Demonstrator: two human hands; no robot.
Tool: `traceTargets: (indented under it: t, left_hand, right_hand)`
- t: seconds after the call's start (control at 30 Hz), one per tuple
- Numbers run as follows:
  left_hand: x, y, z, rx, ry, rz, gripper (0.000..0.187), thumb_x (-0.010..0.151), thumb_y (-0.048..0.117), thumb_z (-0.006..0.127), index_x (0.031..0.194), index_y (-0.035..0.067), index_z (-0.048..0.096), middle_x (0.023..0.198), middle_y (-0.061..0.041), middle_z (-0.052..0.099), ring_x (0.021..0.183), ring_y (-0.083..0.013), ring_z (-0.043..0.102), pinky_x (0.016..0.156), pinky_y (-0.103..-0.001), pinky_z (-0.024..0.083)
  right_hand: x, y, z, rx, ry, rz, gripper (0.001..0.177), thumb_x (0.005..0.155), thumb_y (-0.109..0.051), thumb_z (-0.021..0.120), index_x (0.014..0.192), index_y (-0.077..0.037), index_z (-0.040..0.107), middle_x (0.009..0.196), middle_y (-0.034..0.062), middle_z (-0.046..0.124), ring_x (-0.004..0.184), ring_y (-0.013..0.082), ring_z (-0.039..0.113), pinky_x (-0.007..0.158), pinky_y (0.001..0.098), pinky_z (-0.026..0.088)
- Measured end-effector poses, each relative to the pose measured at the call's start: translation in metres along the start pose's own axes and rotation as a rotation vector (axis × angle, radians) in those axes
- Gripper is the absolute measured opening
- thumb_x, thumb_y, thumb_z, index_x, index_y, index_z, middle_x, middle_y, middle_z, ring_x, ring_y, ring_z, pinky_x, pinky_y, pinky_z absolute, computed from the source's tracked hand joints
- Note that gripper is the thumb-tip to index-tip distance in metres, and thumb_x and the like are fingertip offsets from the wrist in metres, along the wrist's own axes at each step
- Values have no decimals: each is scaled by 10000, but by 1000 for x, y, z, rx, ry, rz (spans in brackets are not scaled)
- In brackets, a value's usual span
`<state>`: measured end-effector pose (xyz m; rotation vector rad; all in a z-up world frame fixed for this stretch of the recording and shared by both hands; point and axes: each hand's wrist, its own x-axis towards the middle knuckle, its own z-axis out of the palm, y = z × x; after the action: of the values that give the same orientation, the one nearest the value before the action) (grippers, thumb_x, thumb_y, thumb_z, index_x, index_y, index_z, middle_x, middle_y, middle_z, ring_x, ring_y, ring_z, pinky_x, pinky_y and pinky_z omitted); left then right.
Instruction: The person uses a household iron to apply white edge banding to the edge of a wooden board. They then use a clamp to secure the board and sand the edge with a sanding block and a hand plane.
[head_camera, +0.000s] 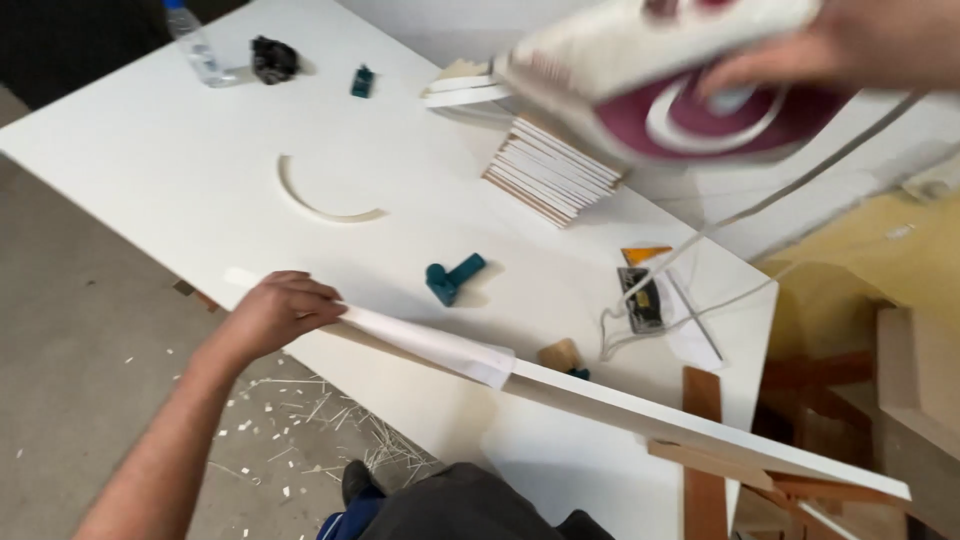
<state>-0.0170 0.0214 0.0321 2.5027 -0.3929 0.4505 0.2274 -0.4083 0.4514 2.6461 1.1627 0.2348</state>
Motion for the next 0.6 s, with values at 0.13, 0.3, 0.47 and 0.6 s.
traceTargets:
  t: [0.13, 0.3, 0.47, 0.6]
  left_hand:
    - [9, -6, 12, -38, 52, 53, 117, 853, 259, 807, 959, 233, 850, 1017, 51, 810, 859, -195, 719, 871, -385, 509]
    - [8, -6, 19, -36, -49, -114, 144, 828, 284, 832, 970, 261, 840, 1092, 59, 806, 1051, -195, 717, 1107, -430, 445]
    - [7, -5, 21, -25, -52, -104, 128, 839, 333, 820, 963, 301, 829, 1100, 99, 794, 1044, -171, 703, 1098, -426, 447]
    - [8, -1, 20, -19, -53, -96, 118, 847, 348, 813, 956, 303, 827, 1091, 114, 794, 1039, -150, 703, 1109, -411, 436]
  right_hand:
    - [-1, -128, 28, 183, -339, -108, 211, 811, -539, 743, 872, -340, 708, 844, -194, 800, 814, 20, 765, 690, 205, 635]
    - [-2, -174, 149, 236, -243, -498, 609, 749, -725, 741, 1193, -312, 677, 1024, -76, 790, 964, 210, 748, 800, 402, 630]
    - [-12, -195, 167, 213, -336, -600, 590, 819, -802, 618, 1049, -259, 603, 878, -36, 701, 907, 216, 718, 744, 434, 613]
    - [-11, -203, 175, 178, -463, -607, 523, 858, -753, 625, 1110, -295, 615, 896, -78, 724, 889, 194, 722, 745, 402, 601]
